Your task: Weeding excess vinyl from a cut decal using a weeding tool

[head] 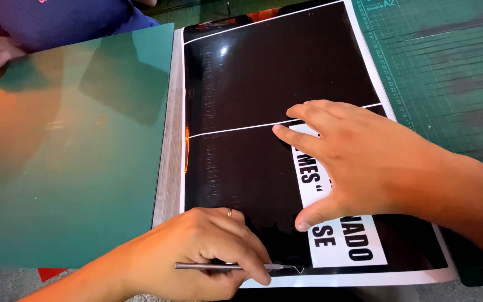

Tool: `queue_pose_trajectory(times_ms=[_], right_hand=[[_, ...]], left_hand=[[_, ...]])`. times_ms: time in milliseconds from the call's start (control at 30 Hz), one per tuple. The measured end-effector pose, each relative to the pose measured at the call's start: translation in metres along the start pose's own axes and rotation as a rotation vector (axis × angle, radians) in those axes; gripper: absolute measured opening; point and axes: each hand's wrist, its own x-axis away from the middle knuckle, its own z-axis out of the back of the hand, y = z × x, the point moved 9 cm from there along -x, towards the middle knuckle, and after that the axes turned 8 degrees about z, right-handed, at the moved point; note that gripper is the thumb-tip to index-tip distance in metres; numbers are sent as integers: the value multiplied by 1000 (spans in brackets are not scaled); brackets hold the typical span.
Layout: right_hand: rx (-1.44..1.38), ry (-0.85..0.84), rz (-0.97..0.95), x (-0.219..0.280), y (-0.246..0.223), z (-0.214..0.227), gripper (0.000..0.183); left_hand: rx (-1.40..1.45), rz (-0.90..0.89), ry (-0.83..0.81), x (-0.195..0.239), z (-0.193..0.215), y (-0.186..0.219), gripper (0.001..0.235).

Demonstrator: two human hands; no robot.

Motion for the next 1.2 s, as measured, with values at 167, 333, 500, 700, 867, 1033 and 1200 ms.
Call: queue_pose_trajectory(times_ms=[167, 333, 500, 700, 867, 1033, 1200], right_hand=[[-15, -59, -32, -1, 3, -5, 147], [38, -7, 11, 0, 1, -4, 148], [-5, -39, -25, 0, 3, -3, 148], [45, 33, 44, 2, -2, 2, 148], [59, 99, 105, -2, 0, 7, 130], [3, 202, 130, -3, 18, 2, 91], [145, 326, 309, -1, 44, -34, 82]], left_hand=[[-19, -7, 14, -3, 0, 1, 18], [-18, -42, 8, -5, -1, 0, 18], [1, -41, -6, -8, -2, 2, 17], [44, -82, -58, -10, -3, 11, 13], [52, -79, -24, 3, 18, 24, 31], [-111, -136, 226, 2, 70, 34, 24], [281, -38, 420, -25, 118, -23, 34]])
